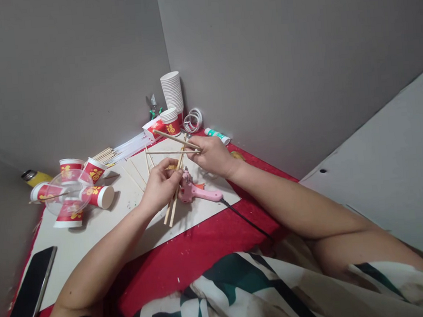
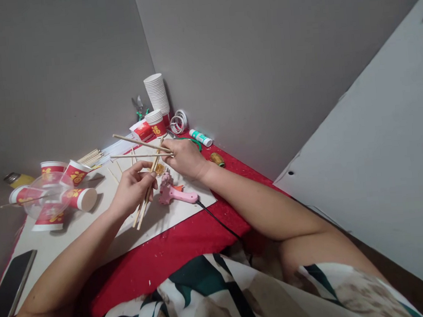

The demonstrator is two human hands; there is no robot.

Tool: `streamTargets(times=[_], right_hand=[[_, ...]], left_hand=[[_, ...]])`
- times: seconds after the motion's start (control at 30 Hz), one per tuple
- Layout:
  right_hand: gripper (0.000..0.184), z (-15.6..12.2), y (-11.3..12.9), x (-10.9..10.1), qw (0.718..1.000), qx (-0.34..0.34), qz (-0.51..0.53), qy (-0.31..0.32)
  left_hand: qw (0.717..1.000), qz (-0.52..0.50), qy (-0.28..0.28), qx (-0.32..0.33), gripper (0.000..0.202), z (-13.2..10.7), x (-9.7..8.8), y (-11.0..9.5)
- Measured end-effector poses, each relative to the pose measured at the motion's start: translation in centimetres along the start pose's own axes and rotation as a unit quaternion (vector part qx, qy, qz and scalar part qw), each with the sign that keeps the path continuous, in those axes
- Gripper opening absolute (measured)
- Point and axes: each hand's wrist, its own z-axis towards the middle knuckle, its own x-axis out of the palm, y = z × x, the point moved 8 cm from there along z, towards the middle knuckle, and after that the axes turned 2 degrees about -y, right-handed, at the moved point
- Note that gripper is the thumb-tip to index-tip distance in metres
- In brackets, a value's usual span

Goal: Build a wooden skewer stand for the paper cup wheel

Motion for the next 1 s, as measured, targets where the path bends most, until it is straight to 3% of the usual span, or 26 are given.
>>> streamTargets(times=[0.17, 0.33, 0.47, 0.57, 0.7, 0.87, 1.0], right_hand=[[0.004, 0.5, -1.7, -0.3, 0.998, 0.054, 0.014, -0.034], [0.006, 1.1, -4.9, -0.8, 0.990, 0.116, 0.038, -0.069], [0.008, 1.2, -6.3, 0.1, 0.984, 0.165, 0.063, -0.035], [0.010, 0.9, -5.8, 2.1, 0.982, 0.176, 0.065, 0.034], [0.010, 1.0, -4.0, 4.5, 0.979, 0.164, 0.064, 0.103], [0.005, 3.2, -1.4, 7.2, 0.978, 0.121, 0.035, 0.166], [0.006, 5.4, -0.9, 9.6, 0.973, 0.111, -0.006, 0.200]], left_hand=[[0.996, -0.073, 0.020, -0.047, 0.027, -1.7, 0.7, 0.7], [0.987, -0.103, 0.050, -0.113, 0.031, -5.3, 0.4, 1.8], [0.989, -0.116, -0.015, -0.086, 0.030, -7.2, -2.6, 1.7], [0.982, -0.146, -0.086, -0.085, 0.031, -7.7, -5.7, 2.4], [0.969, -0.171, -0.139, -0.112, 0.026, -8.4, -8.7, 4.0], [0.960, -0.186, -0.172, -0.119, 0.019, -8.8, -10.5, 5.6], [0.949, -0.220, -0.186, -0.129, 0.013, -8.6, -11.2, 7.2]])
